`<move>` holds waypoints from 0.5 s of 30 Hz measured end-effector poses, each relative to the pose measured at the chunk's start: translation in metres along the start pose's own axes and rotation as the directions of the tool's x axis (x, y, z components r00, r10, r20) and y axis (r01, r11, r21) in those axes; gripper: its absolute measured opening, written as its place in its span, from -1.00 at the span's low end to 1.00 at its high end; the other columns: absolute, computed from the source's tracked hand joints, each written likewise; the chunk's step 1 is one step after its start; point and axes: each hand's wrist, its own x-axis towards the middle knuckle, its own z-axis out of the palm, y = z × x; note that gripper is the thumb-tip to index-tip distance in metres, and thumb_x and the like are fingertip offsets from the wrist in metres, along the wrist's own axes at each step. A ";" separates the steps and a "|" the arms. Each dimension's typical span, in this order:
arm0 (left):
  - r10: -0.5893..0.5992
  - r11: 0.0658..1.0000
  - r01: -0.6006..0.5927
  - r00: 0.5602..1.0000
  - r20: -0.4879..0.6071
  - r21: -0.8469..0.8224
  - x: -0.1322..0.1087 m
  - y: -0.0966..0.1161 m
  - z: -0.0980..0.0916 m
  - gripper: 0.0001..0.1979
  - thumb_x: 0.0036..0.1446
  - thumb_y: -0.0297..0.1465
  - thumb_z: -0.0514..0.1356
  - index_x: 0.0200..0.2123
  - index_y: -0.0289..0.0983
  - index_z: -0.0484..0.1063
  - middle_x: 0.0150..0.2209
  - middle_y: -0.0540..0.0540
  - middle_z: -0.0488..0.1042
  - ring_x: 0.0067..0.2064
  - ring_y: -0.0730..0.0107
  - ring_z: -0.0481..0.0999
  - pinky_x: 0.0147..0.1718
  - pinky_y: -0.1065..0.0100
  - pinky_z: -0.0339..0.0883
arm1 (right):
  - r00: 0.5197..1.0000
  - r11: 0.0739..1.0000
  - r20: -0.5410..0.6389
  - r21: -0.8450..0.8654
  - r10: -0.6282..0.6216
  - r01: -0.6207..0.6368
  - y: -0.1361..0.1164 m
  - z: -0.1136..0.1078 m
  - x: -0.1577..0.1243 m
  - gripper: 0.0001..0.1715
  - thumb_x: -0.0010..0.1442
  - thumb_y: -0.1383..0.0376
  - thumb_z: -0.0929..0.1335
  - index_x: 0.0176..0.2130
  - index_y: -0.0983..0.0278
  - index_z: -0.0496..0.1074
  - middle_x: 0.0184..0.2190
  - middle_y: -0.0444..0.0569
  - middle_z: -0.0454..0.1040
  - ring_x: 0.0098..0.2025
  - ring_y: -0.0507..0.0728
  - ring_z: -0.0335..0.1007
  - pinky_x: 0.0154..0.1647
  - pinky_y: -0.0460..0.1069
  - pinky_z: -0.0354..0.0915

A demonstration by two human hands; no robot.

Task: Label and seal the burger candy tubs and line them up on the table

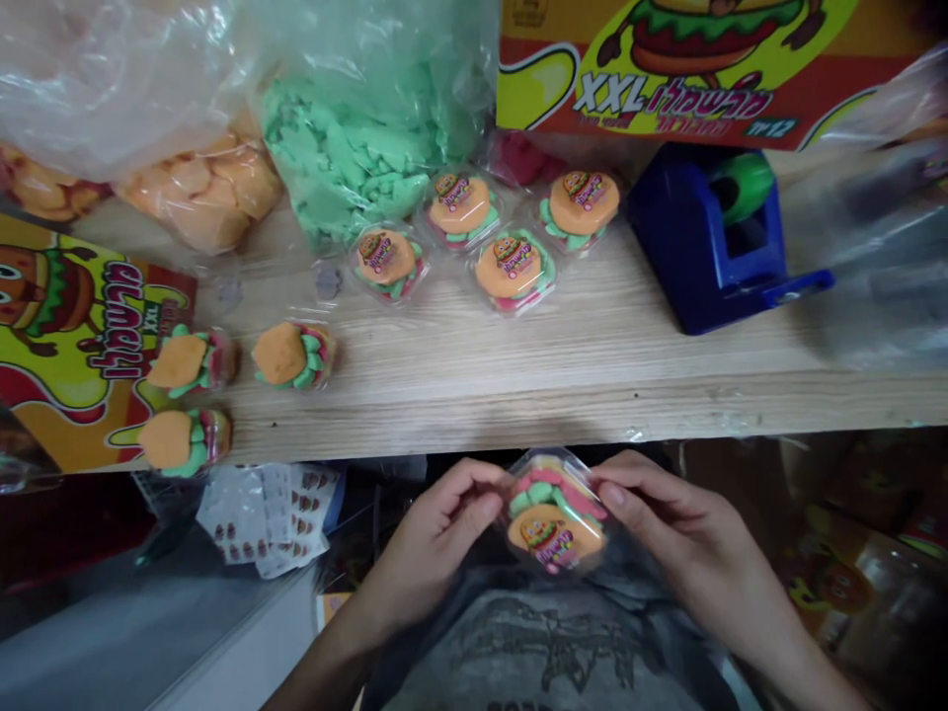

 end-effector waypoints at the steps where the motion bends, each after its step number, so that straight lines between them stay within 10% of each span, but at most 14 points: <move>1: 0.004 0.995 -0.012 0.997 0.079 0.099 0.000 0.001 -0.001 -0.85 0.16 -0.35 0.10 -0.23 -0.24 0.41 -0.27 -0.03 0.45 -0.21 0.38 0.40 -0.20 0.37 0.24 | 0.997 0.998 0.073 -0.062 0.010 -0.005 -0.001 -0.005 0.001 -0.83 0.17 0.23 0.32 -0.33 0.17 0.53 -0.36 -0.07 0.45 -0.30 0.07 0.37 -0.28 -0.07 0.30; 6: 0.125 0.951 -0.172 0.974 0.189 0.258 0.005 0.007 0.002 -0.84 0.20 -0.36 0.04 -0.25 -0.21 0.41 -0.31 0.00 0.38 -0.26 0.44 0.37 -0.25 0.44 0.21 | 0.955 0.980 0.297 -0.193 0.003 0.057 -0.005 -0.007 0.006 -0.75 0.23 0.22 0.27 -0.37 0.20 0.51 -0.39 -0.09 0.41 -0.32 0.05 0.36 -0.30 -0.06 0.24; 15: 0.124 0.891 -0.201 0.970 0.208 0.407 -0.018 0.000 -0.018 -0.85 0.25 -0.37 -0.01 -0.31 -0.21 0.33 -0.32 -0.01 0.32 -0.25 0.43 0.34 -0.25 0.44 0.19 | 0.991 0.987 0.010 0.094 -0.132 0.130 0.032 0.026 -0.012 -0.84 0.03 0.19 0.43 -0.32 0.17 0.54 -0.43 -0.07 0.47 -0.35 0.06 0.41 -0.34 -0.08 0.35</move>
